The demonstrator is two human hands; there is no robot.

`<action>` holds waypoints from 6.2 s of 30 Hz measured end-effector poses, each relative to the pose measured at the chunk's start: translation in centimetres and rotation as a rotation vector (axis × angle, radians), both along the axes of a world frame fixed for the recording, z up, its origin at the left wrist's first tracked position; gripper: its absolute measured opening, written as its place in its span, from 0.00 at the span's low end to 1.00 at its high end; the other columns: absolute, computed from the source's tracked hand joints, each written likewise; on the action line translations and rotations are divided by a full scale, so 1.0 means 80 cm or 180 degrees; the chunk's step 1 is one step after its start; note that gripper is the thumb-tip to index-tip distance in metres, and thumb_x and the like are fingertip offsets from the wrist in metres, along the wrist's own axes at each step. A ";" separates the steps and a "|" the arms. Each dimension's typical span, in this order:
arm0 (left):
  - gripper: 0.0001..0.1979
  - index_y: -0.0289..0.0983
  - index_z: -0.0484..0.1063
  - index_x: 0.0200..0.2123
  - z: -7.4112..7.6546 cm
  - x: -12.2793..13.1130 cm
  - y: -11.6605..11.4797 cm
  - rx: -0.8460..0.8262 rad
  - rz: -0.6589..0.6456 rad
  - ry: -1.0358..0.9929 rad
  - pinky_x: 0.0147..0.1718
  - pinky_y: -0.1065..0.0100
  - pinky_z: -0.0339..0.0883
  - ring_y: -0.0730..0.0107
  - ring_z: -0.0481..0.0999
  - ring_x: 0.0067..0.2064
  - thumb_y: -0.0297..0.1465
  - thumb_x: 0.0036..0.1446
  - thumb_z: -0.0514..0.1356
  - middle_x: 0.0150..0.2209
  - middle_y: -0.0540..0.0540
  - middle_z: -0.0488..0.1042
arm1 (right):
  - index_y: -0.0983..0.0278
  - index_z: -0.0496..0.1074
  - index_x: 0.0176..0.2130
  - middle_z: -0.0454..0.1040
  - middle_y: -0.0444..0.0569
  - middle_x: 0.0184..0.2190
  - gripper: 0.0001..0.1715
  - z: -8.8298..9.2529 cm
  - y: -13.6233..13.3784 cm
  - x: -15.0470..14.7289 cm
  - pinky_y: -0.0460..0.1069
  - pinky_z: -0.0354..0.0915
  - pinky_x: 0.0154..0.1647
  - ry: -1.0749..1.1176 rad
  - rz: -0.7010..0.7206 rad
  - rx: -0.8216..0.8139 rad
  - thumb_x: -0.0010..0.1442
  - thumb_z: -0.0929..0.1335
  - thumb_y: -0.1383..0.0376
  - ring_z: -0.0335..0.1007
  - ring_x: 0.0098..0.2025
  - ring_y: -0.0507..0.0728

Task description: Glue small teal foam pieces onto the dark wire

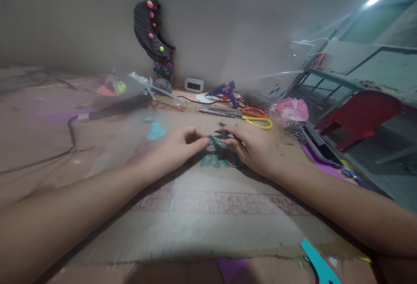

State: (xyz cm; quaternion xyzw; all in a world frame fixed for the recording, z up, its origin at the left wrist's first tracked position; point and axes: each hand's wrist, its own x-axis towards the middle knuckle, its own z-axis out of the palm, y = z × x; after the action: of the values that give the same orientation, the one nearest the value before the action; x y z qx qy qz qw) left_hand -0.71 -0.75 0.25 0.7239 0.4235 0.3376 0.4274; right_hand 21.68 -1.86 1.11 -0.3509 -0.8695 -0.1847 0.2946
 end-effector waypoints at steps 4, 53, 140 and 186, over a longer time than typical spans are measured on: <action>0.13 0.38 0.74 0.34 -0.003 -0.002 0.002 0.0040 -0.0010 0.0050 0.34 0.67 0.64 0.68 0.73 0.34 0.42 0.58 0.59 0.32 0.48 0.76 | 0.68 0.76 0.43 0.77 0.52 0.30 0.22 -0.001 0.002 0.000 0.50 0.63 0.34 -0.0134 0.0006 -0.0002 0.70 0.59 0.57 0.71 0.33 0.56; 0.11 0.37 0.71 0.34 -0.007 0.002 0.004 -0.0127 -0.0156 -0.0247 0.33 0.68 0.62 0.70 0.70 0.32 0.39 0.59 0.58 0.31 0.49 0.73 | 0.73 0.73 0.48 0.77 0.56 0.34 0.26 -0.004 0.004 0.004 0.50 0.65 0.38 0.0174 0.0179 -0.0374 0.71 0.56 0.58 0.72 0.36 0.57; 0.11 0.36 0.71 0.34 -0.004 0.002 0.006 -0.0359 -0.0217 -0.0468 0.33 0.70 0.60 0.72 0.69 0.33 0.39 0.59 0.60 0.31 0.50 0.72 | 0.68 0.73 0.45 0.77 0.54 0.37 0.16 -0.011 0.007 0.003 0.51 0.66 0.38 0.0620 0.0034 -0.1022 0.67 0.63 0.59 0.72 0.36 0.57; 0.07 0.38 0.70 0.34 -0.004 0.001 0.002 -0.0221 -0.0270 -0.0251 0.28 0.71 0.62 0.73 0.69 0.29 0.35 0.56 0.60 0.29 0.51 0.71 | 0.66 0.75 0.40 0.77 0.52 0.33 0.16 -0.002 0.001 -0.001 0.50 0.62 0.38 0.0185 0.0199 -0.1161 0.67 0.62 0.60 0.70 0.35 0.56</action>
State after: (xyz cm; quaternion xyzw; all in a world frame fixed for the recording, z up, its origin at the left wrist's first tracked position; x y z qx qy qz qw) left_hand -0.61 -0.59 -0.03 0.7121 0.3868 0.3325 0.4825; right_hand 21.62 -1.79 0.97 -0.3764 -0.8902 -0.0045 0.2567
